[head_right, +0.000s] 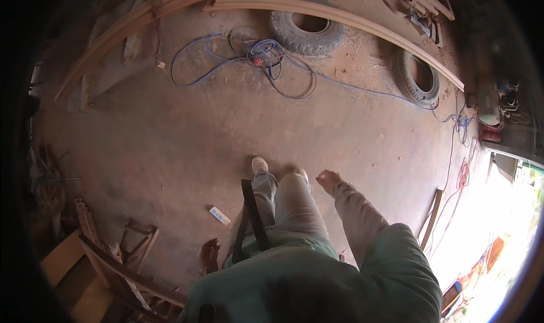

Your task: The person assembles a rectangular wooden frame by aligning and joining wooden planks. They use a chisel to adjust joints and a power sander to smooth the frame's surface. The person moves around the frame to work on different sections and occasionally repositions the frame on the workbench.

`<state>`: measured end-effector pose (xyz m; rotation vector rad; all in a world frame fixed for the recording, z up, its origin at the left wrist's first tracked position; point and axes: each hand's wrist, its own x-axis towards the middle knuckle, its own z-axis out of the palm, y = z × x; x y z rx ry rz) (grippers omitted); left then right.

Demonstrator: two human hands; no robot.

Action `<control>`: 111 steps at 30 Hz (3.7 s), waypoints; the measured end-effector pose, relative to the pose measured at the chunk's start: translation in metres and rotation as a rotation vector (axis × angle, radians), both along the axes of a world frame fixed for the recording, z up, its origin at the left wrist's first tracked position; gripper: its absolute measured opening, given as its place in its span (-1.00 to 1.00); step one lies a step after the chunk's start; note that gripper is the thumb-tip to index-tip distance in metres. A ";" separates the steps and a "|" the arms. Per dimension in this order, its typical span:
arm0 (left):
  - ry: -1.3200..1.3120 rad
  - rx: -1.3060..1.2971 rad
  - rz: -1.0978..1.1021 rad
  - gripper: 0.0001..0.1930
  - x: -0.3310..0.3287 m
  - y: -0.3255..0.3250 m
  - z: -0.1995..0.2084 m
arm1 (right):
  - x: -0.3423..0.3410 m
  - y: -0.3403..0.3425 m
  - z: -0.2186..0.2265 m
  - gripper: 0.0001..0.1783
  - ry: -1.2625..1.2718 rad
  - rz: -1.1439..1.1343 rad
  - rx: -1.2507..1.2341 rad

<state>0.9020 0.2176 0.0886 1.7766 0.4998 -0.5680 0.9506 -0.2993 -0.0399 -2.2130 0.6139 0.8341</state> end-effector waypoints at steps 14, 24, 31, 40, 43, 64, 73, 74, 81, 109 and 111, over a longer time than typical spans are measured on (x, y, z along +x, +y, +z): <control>0.826 0.102 0.486 -0.67 0.031 -0.005 0.025 | 0.399 -0.067 -0.231 -0.56 -0.100 0.195 -0.026; 0.807 0.025 0.223 -0.71 0.282 -0.154 -0.033 | 0.616 -0.101 -0.418 -0.38 0.179 0.312 -0.042; 1.013 0.082 0.329 -0.71 0.324 -0.188 -0.047 | 0.659 -0.058 -0.528 -0.20 -0.153 0.417 -0.043; 0.925 0.053 0.462 -0.71 0.302 -0.208 -0.050 | 0.619 -0.005 -0.444 -0.09 0.430 0.550 -0.111; 0.809 0.044 0.514 -0.71 0.285 -0.204 -0.034 | 0.544 -0.019 -0.407 -0.28 0.622 0.948 0.010; -0.358 -0.092 1.158 -0.68 0.018 -0.098 0.054 | 0.218 0.516 0.315 -0.69 -1.009 2.536 0.558; -0.339 0.209 1.380 -0.63 -0.074 -0.033 0.058 | 0.019 0.538 0.241 -0.17 0.170 1.949 1.223; -0.356 0.182 1.344 -0.61 -0.079 -0.031 0.054 | 0.007 0.540 0.234 -0.18 0.342 1.873 1.138; -0.344 0.201 1.476 -0.53 -0.103 -0.056 0.037 | -0.032 0.598 0.169 -0.50 0.579 1.965 1.170; 0.395 0.216 2.463 -0.69 -0.430 -0.331 0.019 | -0.433 0.660 0.302 -0.43 -0.471 3.163 -0.241; 0.397 0.241 2.474 -0.69 -0.451 -0.321 0.023 | -0.453 0.644 0.302 -0.41 -0.497 3.206 -0.221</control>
